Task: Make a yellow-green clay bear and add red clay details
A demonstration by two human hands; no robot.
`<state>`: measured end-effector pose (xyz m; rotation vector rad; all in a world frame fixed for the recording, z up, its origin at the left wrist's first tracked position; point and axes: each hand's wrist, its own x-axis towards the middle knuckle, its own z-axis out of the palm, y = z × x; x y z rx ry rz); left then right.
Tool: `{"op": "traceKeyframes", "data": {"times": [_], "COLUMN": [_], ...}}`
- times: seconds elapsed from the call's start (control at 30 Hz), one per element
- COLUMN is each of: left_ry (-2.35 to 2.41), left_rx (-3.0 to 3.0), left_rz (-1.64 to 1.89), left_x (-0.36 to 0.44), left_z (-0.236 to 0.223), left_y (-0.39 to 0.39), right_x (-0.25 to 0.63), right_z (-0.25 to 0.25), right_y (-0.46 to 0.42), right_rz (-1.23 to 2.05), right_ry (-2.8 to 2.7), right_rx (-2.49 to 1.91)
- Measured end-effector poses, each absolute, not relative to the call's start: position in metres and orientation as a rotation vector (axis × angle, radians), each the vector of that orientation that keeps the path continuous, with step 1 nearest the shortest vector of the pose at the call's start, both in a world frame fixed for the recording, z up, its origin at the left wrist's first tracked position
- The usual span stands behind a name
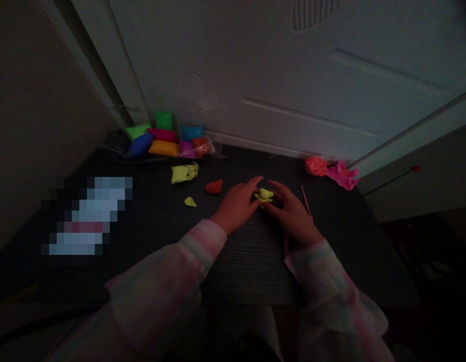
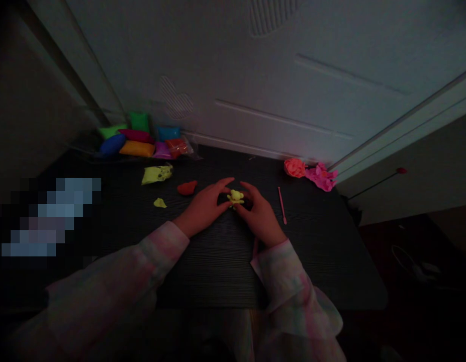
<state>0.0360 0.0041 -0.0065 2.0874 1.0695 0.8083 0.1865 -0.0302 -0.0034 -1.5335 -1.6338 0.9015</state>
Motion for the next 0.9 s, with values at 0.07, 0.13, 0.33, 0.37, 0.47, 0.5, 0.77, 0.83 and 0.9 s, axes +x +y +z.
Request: {"op": "traceKeyframes", "data": {"times": [0.07,0.13,0.33,0.37,0.47,0.5,0.77,0.83,0.9], "left_ry": [1.075,1.081,1.065,1.061,1.064,1.069,1.070,1.066,1.060], "left_rx": [2.062,2.035,2.048,2.060,2.087,2.090,2.074,2.061,2.048], "left_rz": [0.801,0.785,0.752,0.752,0.757,0.760,0.792,0.798,0.802], "left_x": [0.0372,0.0377,0.0367,0.0366,0.0367,0.0369,0.0389,0.0391,0.0391], "left_z": [-0.0044,-0.0028,-0.0032,-0.0037,-0.0048,-0.0051,-0.0076,-0.0076,-0.0074], "left_y": [0.0048,0.0054,0.0063,0.0063,0.0061,0.0060,0.0035,0.0029,0.0026], "right_x": [0.1878,0.1890,0.1921,0.1924,0.1929,0.1930,0.1938,0.1940,0.1938], "right_z": [-0.0042,-0.0049,-0.0026,-0.0020,-0.0013,-0.0015,-0.0034,-0.0035,-0.0032], "right_y": [-0.0293,-0.0285,-0.0286,-0.0288,-0.0290,-0.0289,-0.0267,-0.0266,-0.0269], "right_rz": [0.911,0.912,0.953,0.957,0.947,0.948,0.990,0.986,0.997], "right_ry": [-1.603,-1.567,-1.558,-1.562,-1.575,-1.575,-1.564,-1.568,-1.564], "right_rx": [-1.521,-1.509,-1.506,-1.501,-1.501,-1.501,-1.483,-1.489,-1.479]}}
